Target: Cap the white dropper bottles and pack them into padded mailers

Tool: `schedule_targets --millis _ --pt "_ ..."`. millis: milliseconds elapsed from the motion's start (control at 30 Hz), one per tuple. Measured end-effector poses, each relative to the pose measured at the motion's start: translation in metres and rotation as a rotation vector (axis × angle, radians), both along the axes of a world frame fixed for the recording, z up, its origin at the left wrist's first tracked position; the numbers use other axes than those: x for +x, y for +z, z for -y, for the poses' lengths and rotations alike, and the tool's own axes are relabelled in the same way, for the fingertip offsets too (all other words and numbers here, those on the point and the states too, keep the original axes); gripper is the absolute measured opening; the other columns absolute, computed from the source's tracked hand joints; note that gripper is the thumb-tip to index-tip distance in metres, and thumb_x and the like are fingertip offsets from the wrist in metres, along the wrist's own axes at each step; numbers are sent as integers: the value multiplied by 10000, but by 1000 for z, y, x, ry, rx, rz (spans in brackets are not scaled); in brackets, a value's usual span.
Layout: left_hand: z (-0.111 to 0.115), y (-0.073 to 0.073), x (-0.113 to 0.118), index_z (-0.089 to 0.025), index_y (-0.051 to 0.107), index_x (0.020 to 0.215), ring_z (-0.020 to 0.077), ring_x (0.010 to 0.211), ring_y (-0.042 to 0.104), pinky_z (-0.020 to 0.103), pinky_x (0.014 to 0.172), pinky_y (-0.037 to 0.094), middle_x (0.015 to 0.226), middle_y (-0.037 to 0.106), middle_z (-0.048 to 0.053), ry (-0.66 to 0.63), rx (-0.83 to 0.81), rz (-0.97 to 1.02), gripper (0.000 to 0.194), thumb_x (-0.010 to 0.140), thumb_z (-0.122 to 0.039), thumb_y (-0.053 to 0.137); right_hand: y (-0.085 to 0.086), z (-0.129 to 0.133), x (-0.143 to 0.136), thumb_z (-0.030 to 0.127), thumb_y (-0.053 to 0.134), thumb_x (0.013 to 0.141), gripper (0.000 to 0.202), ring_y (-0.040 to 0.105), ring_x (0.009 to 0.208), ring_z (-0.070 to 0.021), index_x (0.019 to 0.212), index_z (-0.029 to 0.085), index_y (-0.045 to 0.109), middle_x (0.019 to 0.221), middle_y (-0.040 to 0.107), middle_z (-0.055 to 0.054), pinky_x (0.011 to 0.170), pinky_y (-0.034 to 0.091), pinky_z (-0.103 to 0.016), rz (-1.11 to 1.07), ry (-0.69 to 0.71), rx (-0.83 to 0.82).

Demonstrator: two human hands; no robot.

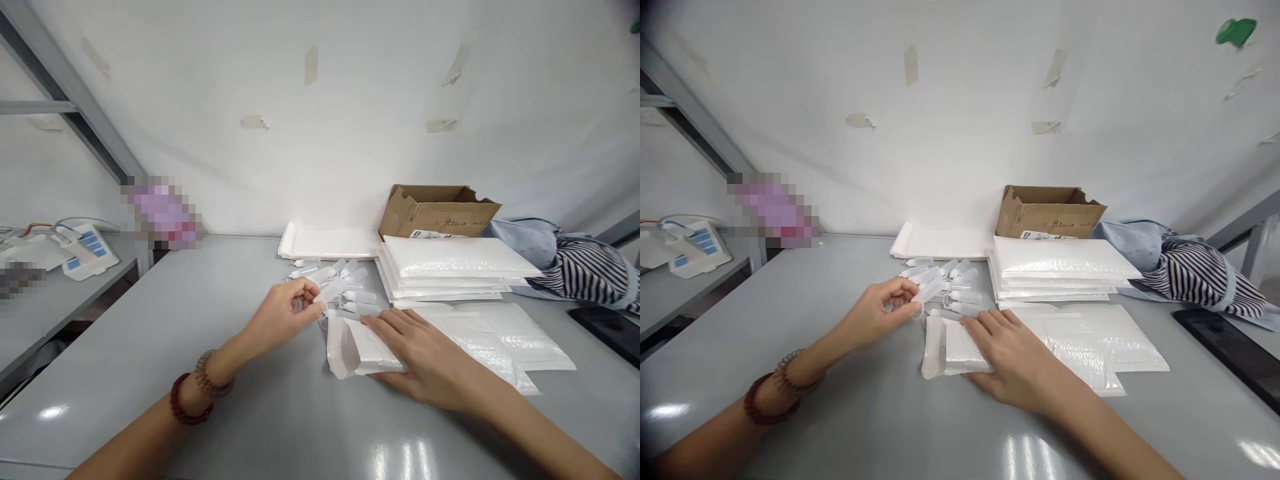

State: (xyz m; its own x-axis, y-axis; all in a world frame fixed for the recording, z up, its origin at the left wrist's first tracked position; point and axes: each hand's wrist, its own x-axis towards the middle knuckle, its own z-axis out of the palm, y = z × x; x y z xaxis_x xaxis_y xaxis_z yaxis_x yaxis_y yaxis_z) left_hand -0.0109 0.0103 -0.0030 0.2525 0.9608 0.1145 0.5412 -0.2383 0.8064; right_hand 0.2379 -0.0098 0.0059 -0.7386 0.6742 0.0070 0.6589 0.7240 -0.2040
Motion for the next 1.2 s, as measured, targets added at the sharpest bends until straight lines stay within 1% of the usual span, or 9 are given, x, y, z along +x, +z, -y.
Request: schedule_targets --millis 133,200,267,400,633,833,1067,1133,1200 --pt "4 26 -13 -162 585 839 119 655 535 228 612 419 700 598 -17 -210 -286 63 150 800 -307 589 -2 0 1 279 550 834 462 548 984 -279 1262 140 444 1076 587 -130 836 446 -451 1 -10 15" --pt "6 31 -13 -158 604 818 110 630 515 212 571 393 688 596 -16 -330 -374 -16 129 795 -283 583 -5 0 2 293 548 838 518 541 1021 -292 1303 128 393 1120 582 -150 856 441 -466 -10 -8 44" --pt "8 29 -9 -155 612 797 102 603 491 204 547 373 666 580 -22 -380 -407 -78 112 781 -260 577 -9 0 3 313 546 841 611 537 1049 -305 1363 118 297 1170 571 -177 862 441 -478 -30 -4 80" --pt "12 20 2 -156 595 744 91 556 452 193 512 341 606 529 -43 -345 -376 -98 84 755 -234 563 -14 0 5 306 548 833 742 547 1057 -317 1421 138 128 1226 551 -201 844 453 -483 -59 -3 122" --pt "15 19 1 -153 625 726 82 512 382 186 473 289 540 439 -61 -311 -357 -123 75 722 -190 560 -10 3 2 287 544 831 811 550 1061 -324 1441 167 23 1242 549 -195 834 463 -479 -69 13 126" --pt "28 5 24 -154 693 822 99 604 509 174 541 378 664 596 -19 -318 -306 48 149 720 -150 585 -10 9 -4 266 579 807 866 542 1060 -325 1430 164 -14 1247 538 -191 847 467 -475 -49 43 108" --pt "36 -6 29 -143 630 700 93 552 509 180 517 386 621 570 -19 -414 -456 184 178 790 -147 475 -14 8 -4 222 578 771 937 560 1056 -328 1446 173 -69 1217 559 -187 841 469 -482 -74 51 122" --pt "34 -4 27 -143 604 662 86 528 468 180 486 343 582 531 -29 -418 -408 128 193 803 -150 472 -15 9 -5 218 566 769 936 564 1056 -325 1454 178 -70 1231 559 -181 839 470 -478 -85 51 123" --pt "33 -2 26 -140 574 603 82 512 421 191 477 306 544 488 -35 -396 -263 27 231 808 -129 467 -15 9 -5 215 552 772 920 566 1056 -322 1460 182 -58 1242 559 -175 834 474 -473 -95 56 129"
